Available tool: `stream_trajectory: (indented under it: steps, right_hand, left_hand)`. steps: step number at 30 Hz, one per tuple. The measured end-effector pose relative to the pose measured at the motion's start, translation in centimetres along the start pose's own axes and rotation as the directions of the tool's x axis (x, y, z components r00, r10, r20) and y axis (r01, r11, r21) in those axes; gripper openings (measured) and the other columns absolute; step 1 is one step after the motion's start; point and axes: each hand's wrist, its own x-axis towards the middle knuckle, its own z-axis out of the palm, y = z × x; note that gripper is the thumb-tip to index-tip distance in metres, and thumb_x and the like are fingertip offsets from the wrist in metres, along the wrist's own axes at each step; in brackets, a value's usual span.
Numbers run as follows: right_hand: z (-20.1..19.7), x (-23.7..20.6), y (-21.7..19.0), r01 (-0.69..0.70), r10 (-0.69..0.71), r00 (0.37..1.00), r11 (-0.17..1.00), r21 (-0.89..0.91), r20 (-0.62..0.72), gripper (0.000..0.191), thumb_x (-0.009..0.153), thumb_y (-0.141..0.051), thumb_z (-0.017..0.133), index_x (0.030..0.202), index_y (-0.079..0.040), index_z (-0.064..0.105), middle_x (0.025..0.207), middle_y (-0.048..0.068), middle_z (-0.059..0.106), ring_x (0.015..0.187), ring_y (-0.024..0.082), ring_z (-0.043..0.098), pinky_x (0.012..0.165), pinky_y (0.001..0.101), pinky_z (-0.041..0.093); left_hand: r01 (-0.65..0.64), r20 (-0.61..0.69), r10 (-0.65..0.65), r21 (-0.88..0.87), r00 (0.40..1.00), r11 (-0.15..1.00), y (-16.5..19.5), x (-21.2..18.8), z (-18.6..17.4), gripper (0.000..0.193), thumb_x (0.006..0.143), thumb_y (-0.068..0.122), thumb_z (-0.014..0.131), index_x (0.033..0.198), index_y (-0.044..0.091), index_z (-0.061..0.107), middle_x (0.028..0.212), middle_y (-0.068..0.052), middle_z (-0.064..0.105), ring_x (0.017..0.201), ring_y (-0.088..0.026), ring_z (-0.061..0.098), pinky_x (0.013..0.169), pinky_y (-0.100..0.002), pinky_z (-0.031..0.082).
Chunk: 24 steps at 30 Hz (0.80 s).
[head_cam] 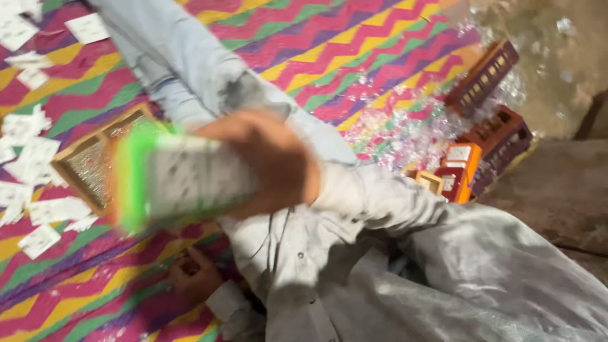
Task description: The person sits on a colorful mat and assembles electrical outlet plates by inserting small metal fasteners into pre-drilled holes. They handle green and white plastic plates, placing fasteners one by one and occasionally flipping the plates to check alignment.
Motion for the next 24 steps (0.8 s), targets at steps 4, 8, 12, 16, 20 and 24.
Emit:
stream_trajectory:
  steps: [4,8,12,16,20,24]
  right_hand:
    - [-12.6,-5.6,7.4,-0.393,0.358,0.919,0.865,-0.313,-0.166,0.084,0.075,-0.037,0.101,0.140,-0.002,0.061,0.122,0.015,0.072,0.110,0.029,0.074,0.097,0.0391,0.060]
    - [-18.9,-13.5,15.2,-0.587,0.476,0.807,0.583,-0.562,-0.350,0.087,0.066,-0.044,0.102,0.133,-0.003,0.065,0.115,0.018,0.073,0.102,0.032,0.073,0.089,0.0416,0.058]
    - [-21.1,-20.9,19.2,-0.770,0.664,0.611,0.375,-0.516,-0.431,0.087,0.062,-0.043,0.099,0.131,-0.004,0.064,0.116,0.019,0.073,0.103,0.034,0.072,0.090,0.0435,0.057]
    - [-21.1,-23.5,19.8,-0.752,0.604,0.645,0.393,-0.529,-0.469,0.086,0.063,-0.041,0.098,0.133,-0.004,0.064,0.120,0.022,0.071,0.110,0.040,0.068,0.095,0.0472,0.054]
    - [-21.1,-23.6,20.2,-0.804,0.687,0.563,0.325,-0.499,-0.459,0.090,0.063,-0.043,0.098,0.136,-0.003,0.062,0.126,0.023,0.067,0.115,0.041,0.064,0.101,0.0473,0.050]
    - [-20.7,-24.0,20.2,-0.807,0.684,0.549,0.285,-0.517,-0.480,0.088,0.065,-0.044,0.096,0.136,-0.004,0.063,0.129,0.022,0.066,0.119,0.041,0.061,0.103,0.0482,0.048]
  left_hand:
    - [0.024,0.014,-0.024,-0.062,1.000,0.998,0.5,0.3,0.2,0.039,0.107,0.030,0.081,0.090,-0.001,0.066,0.083,-0.014,0.067,0.071,-0.025,0.059,0.064,-0.038,0.047]
    - [-0.052,-0.032,0.049,-0.103,0.998,0.993,1.2,1.2,0.1,0.039,0.110,0.026,0.081,0.087,-0.001,0.066,0.079,-0.013,0.066,0.068,-0.021,0.058,0.063,-0.036,0.046]
    - [0.020,0.012,-0.017,-0.353,1.000,0.935,2.3,1.7,0.1,0.042,0.112,0.025,0.079,0.084,-0.001,0.060,0.084,-0.010,0.069,0.071,-0.016,0.062,0.068,-0.032,0.051]
    - [0.060,0.066,-0.041,-0.325,0.997,0.944,3.7,0.9,0.2,0.039,0.110,0.018,0.080,0.083,-0.001,0.060,0.082,-0.010,0.068,0.073,-0.016,0.062,0.069,-0.030,0.049]
    - [-0.101,-0.032,0.096,-0.193,0.995,0.976,5.2,0.8,0.4,0.036,0.105,0.012,0.084,0.084,-0.003,0.059,0.083,-0.009,0.065,0.073,-0.015,0.055,0.067,-0.028,0.045]
    - [-0.073,-0.021,0.073,-0.563,0.997,0.823,6.9,1.4,1.5,0.031,0.111,0.010,0.075,0.088,-0.002,0.056,0.084,-0.001,0.058,0.077,-0.009,0.049,0.070,-0.022,0.043]
